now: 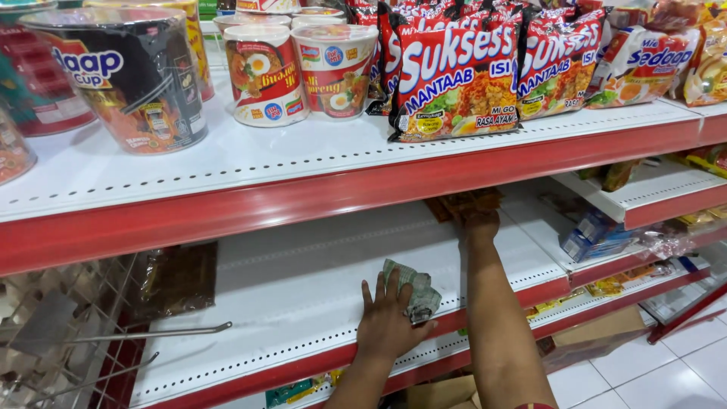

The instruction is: The person is counting paper money and placing individual seasoning or food packets into a cardboard box while seated in a store aisle.

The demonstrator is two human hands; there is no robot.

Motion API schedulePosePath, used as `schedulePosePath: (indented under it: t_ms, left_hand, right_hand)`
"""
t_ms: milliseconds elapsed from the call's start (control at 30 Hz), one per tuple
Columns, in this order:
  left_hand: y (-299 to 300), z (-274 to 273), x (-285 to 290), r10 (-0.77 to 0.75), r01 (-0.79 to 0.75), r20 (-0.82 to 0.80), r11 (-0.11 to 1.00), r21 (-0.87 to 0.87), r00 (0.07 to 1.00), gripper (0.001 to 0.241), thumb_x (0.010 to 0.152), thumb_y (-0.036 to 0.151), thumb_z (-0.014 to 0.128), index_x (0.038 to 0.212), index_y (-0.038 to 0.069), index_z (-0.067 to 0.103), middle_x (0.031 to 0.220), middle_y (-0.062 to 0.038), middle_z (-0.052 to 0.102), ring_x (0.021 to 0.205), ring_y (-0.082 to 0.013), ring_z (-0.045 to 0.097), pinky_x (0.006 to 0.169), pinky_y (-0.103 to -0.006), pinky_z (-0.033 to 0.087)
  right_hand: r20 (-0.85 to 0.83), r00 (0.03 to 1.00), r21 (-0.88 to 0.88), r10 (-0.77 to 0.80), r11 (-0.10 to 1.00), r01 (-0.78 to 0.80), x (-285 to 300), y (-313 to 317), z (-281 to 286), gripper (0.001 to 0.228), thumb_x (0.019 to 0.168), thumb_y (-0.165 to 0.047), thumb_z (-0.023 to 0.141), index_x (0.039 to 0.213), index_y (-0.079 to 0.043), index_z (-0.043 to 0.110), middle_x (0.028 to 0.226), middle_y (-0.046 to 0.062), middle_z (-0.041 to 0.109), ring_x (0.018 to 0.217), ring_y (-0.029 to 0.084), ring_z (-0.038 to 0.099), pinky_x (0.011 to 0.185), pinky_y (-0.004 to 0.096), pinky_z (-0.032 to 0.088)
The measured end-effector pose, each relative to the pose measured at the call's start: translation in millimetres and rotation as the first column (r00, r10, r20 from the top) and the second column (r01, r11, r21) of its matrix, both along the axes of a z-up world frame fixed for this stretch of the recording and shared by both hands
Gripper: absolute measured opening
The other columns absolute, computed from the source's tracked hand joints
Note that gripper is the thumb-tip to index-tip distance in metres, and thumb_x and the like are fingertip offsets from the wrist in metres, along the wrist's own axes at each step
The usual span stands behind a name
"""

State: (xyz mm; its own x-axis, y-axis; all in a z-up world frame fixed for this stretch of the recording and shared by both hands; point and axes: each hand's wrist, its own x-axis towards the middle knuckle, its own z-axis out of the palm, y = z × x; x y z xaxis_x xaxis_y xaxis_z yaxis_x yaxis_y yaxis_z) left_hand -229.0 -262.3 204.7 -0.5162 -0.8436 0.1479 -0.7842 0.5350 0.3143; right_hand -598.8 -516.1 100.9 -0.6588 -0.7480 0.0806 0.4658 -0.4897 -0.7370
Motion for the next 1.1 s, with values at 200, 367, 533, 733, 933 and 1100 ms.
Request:
schedulePosePath:
  t_ms: [200, 367, 533, 733, 933, 1100]
  left_hand:
    - [2.6, 7.5, -0.9, 0.001, -0.001, 0.039, 1.000, 0.006, 0.999, 0.090, 0.083, 0.070, 0.064, 0.147, 0.009, 0.044, 0.166, -0.019, 0.020, 0.154, -0.0412, 0.014, 0.123, -0.0624, 0.003]
    - [2.0, 14.1, -1.9, 0.004, -0.010, 0.110, 0.998, 0.056, 0.994, 0.092, 0.085, 0.072, 0.060, 0.150, 0.011, 0.039, 0.167, -0.018, 0.015, 0.155, -0.0393, 0.010, 0.123, -0.0616, 0.002]
    - [2.7, 14.2, -2.0, -0.004, -0.010, 0.165, 0.997, 0.082, 0.986, 0.093, 0.086, 0.074, 0.056, 0.153, 0.012, 0.036, 0.169, -0.017, 0.012, 0.156, -0.0383, 0.007, 0.124, -0.0606, 0.001]
    - [2.3, 13.8, -2.2, -0.001, -0.011, 0.153, 0.997, 0.074, 0.988, 0.092, 0.086, 0.074, 0.056, 0.153, 0.013, 0.037, 0.168, -0.017, 0.014, 0.156, -0.0385, 0.009, 0.124, -0.0609, 0.002]
    - [3.2, 13.2, -1.2, 0.002, -0.009, 0.124, 0.999, 0.054, 0.992, 0.090, 0.086, 0.073, 0.056, 0.152, 0.014, 0.038, 0.168, -0.017, 0.016, 0.155, -0.0390, 0.013, 0.124, -0.0615, 0.005]
    - [1.9, 15.0, -2.8, -0.017, 0.006, 0.154, 0.997, 0.073, 0.988, 0.090, 0.087, 0.074, 0.053, 0.152, 0.015, 0.037, 0.167, -0.016, 0.016, 0.155, -0.0377, 0.014, 0.124, -0.0616, 0.006]
  right_hand:
    - [-0.343, 0.939, 0.068, 0.025, 0.998, -0.002, -6.4, -20.8, 3.9, 0.051, 0.100, -0.039, 0.035, 0.140, -0.007, 0.041, 0.142, 0.017, 0.047, 0.126, 0.043, 0.048, 0.098, 0.068, 0.041]
    - [0.305, 0.931, -0.222, 0.200, 0.966, -0.135, -26.9, -55.1, -27.4, 0.051, 0.104, -0.031, 0.031, 0.142, 0.000, 0.045, 0.143, 0.023, 0.053, 0.128, 0.047, 0.052, 0.104, 0.074, 0.042]
    - [0.266, 0.925, -0.270, 0.272, 0.942, -0.200, -10.5, -36.0, -11.3, 0.052, 0.102, -0.033, 0.027, 0.144, -0.009, 0.046, 0.148, 0.016, 0.049, 0.133, 0.041, 0.048, 0.108, 0.069, 0.036]
    - [0.220, 0.961, -0.146, 0.170, 0.979, -0.140, 29.1, 21.9, 40.3, 0.048, 0.100, -0.032, 0.031, 0.139, -0.011, 0.047, 0.135, 0.016, 0.056, 0.120, 0.038, 0.054, 0.097, 0.061, 0.043]
    - [-0.158, 0.987, 0.065, 0.009, 0.998, 0.001, 87.2, 99.2, 76.6, 0.026, 0.101, -0.017, 0.058, 0.119, 0.002, 0.060, 0.105, 0.018, 0.070, 0.088, 0.029, 0.071, 0.072, 0.039, 0.061]
    - [-0.390, 0.920, 0.079, 0.023, 0.997, 0.008, 174.8, 267.7, 62.8, 0.022, 0.103, -0.021, 0.060, 0.102, 0.001, 0.055, 0.092, 0.016, 0.070, 0.081, 0.024, 0.071, 0.074, 0.038, 0.062]
